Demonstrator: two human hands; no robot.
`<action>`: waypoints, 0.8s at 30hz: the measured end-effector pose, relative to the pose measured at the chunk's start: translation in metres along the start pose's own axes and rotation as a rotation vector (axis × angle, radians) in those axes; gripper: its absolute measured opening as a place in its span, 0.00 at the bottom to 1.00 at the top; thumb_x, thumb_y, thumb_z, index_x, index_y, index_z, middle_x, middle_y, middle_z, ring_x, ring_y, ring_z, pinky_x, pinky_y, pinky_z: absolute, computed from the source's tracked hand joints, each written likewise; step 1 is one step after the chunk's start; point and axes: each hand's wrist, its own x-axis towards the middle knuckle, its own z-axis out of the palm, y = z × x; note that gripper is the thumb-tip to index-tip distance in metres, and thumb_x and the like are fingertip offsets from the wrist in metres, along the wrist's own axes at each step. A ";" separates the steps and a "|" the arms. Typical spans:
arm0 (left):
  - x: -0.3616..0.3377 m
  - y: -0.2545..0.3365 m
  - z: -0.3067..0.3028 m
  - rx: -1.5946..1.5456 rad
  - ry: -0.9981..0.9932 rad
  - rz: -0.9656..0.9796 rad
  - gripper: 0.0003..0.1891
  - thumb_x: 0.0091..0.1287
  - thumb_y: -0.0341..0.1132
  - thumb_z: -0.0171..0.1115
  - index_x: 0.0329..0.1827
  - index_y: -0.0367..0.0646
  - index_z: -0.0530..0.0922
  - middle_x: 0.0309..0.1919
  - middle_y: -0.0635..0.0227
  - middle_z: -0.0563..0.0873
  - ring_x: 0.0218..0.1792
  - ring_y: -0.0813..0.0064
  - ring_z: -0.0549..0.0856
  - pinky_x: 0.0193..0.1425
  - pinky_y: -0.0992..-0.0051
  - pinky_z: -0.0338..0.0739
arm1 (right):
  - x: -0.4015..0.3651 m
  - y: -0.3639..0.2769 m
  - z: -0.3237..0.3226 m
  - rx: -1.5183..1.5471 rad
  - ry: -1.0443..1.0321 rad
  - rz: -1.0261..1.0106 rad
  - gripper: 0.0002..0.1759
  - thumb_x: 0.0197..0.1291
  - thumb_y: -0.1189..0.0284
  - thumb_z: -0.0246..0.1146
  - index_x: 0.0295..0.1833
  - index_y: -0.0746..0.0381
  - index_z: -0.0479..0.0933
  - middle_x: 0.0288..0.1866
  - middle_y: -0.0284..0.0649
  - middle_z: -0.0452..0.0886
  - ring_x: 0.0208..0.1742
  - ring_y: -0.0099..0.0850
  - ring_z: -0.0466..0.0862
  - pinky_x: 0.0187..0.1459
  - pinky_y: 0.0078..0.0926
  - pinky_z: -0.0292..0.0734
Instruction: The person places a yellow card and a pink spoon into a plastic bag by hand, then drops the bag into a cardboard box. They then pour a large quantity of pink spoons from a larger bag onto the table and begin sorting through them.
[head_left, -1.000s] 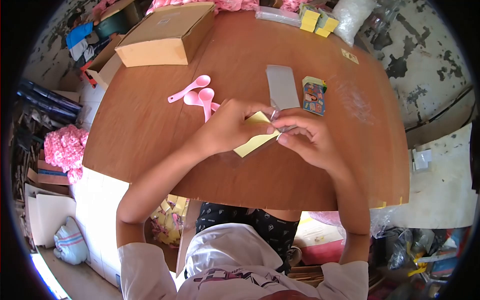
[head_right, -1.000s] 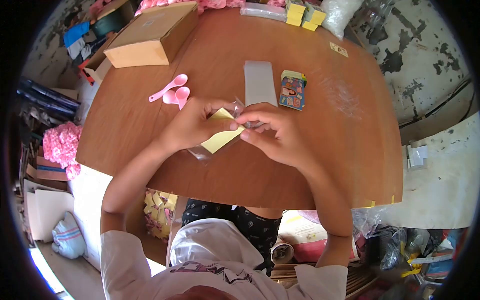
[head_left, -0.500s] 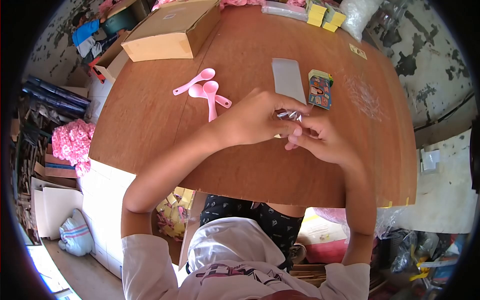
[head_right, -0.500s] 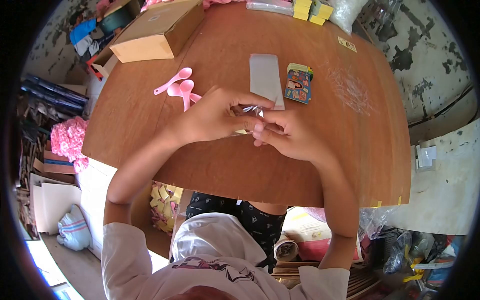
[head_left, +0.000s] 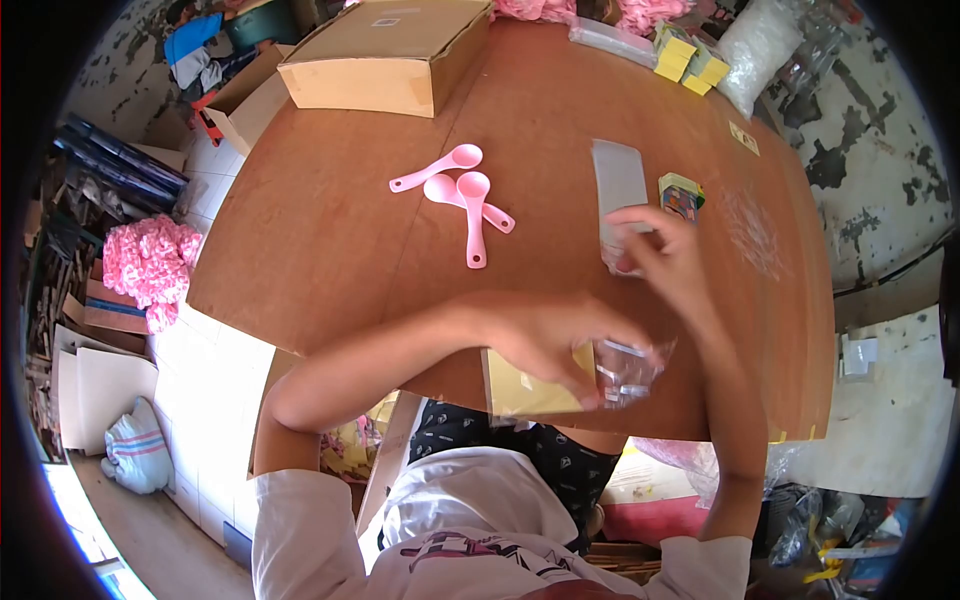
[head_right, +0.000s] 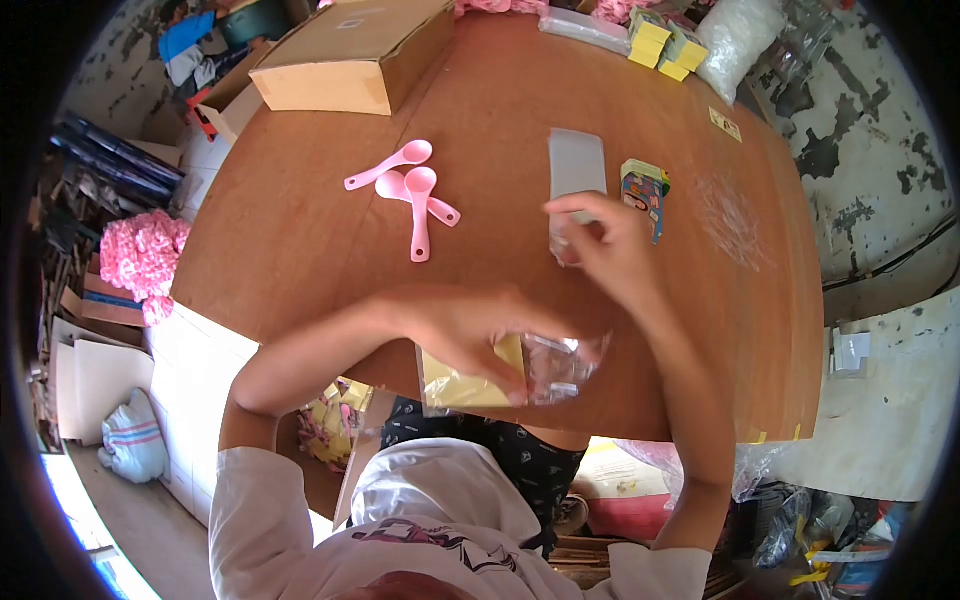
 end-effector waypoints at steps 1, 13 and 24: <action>0.000 -0.001 0.003 -0.030 -0.035 0.005 0.35 0.53 0.29 0.75 0.67 0.39 0.74 0.56 0.57 0.85 0.58 0.66 0.83 0.64 0.67 0.74 | 0.009 -0.002 0.013 -0.140 -0.058 -0.184 0.09 0.67 0.70 0.65 0.49 0.62 0.84 0.37 0.36 0.84 0.30 0.24 0.84 0.30 0.20 0.78; -0.005 -0.008 0.003 -0.221 0.055 0.014 0.33 0.53 0.27 0.76 0.65 0.36 0.75 0.55 0.60 0.85 0.54 0.72 0.85 0.63 0.70 0.75 | 0.062 -0.039 0.093 -0.612 -0.129 -0.064 0.11 0.52 0.65 0.72 0.38 0.59 0.84 0.33 0.40 0.86 0.30 0.37 0.85 0.33 0.36 0.78; -0.005 -0.004 -0.006 -0.252 0.288 0.070 0.34 0.61 0.25 0.73 0.71 0.40 0.69 0.51 0.68 0.84 0.49 0.80 0.85 0.58 0.76 0.78 | 0.025 -0.032 0.009 -0.266 0.226 -0.433 0.07 0.61 0.79 0.66 0.45 0.65 0.85 0.38 0.42 0.85 0.35 0.30 0.86 0.36 0.23 0.81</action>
